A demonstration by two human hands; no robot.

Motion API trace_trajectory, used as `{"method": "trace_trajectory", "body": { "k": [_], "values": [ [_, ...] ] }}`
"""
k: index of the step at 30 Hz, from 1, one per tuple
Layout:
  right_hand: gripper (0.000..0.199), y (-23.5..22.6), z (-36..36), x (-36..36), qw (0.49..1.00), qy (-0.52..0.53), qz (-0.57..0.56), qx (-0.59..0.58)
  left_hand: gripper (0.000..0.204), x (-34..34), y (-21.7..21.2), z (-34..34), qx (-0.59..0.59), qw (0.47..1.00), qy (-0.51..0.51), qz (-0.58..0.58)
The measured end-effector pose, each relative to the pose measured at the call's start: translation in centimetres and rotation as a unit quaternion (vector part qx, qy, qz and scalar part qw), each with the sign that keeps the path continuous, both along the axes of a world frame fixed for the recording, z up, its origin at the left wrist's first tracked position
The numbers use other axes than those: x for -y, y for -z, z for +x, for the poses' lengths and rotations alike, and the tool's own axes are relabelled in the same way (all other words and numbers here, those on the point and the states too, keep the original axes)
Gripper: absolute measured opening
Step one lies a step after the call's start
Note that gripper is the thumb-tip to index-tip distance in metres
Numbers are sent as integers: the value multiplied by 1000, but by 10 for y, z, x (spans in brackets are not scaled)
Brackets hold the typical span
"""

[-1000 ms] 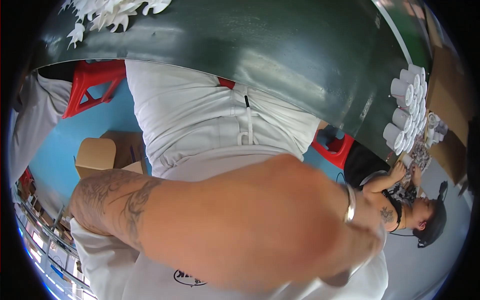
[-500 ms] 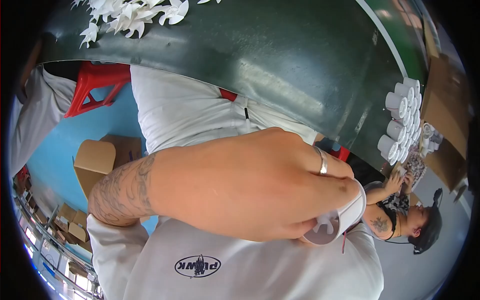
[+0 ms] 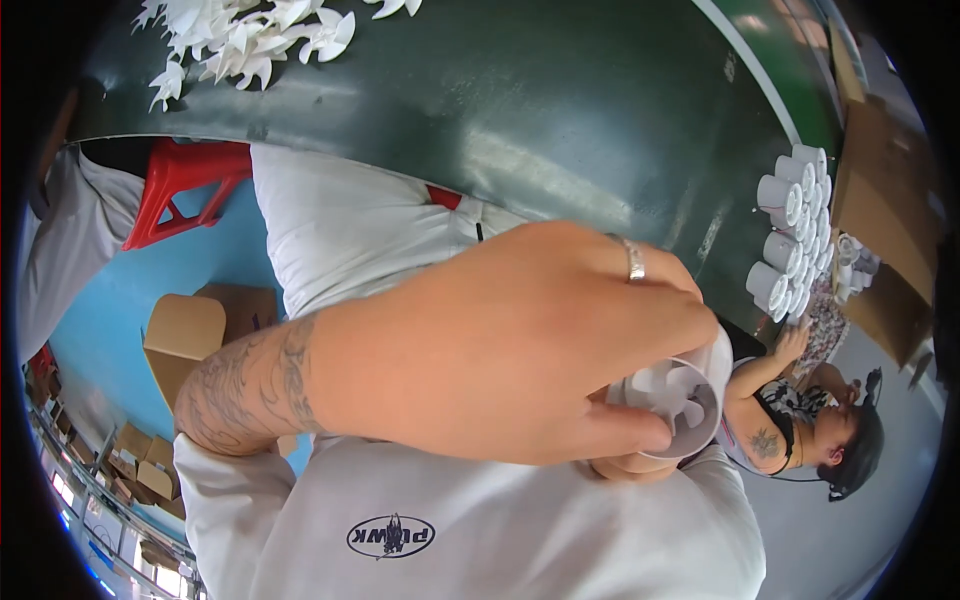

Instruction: The person assembles small fans by picking up propeller blades and cylindrical housings from the workbench, fitting each blade into a housing by hand, and placing the assembled components onto the conveyor belt.

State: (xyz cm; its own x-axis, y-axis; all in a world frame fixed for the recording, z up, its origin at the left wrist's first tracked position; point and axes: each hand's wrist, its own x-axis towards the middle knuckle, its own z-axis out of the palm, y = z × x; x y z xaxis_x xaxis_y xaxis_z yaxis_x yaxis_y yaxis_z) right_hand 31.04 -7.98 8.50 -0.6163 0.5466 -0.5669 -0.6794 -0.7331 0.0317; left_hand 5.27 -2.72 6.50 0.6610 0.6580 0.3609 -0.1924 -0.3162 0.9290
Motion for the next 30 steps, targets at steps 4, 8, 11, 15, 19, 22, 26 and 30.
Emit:
{"method": "trace_trajectory", "body": {
  "k": [4,8,11,15,19,22,26,30],
  "values": [
    [49,-10,40,-4,999,8,23,22,55,9,-5,6,65,996,-22,-57],
    [48,-20,46,-1,998,18,38,47,52,14,-18,1,24,991,0,-129],
    [47,-19,40,2,996,26,48,67,48,23,-10,5,78,989,-38,-124],
    [46,-24,48,4,993,37,56,93,51,29,-9,8,99,988,-70,-98],
    [45,-23,50,9,991,45,60,110,56,31,-11,10,108,988,-83,-72],
    [45,-26,56,16,989,51,63,122,60,32,-13,12,108,988,-93,-60],
    [44,-23,65,28,986,65,67,139,67,31,-10,12,107,989,-97,-37],
    [43,-27,81,35,981,80,68,162,71,28,-5,12,124,985,-114,-22]
  ]
}}
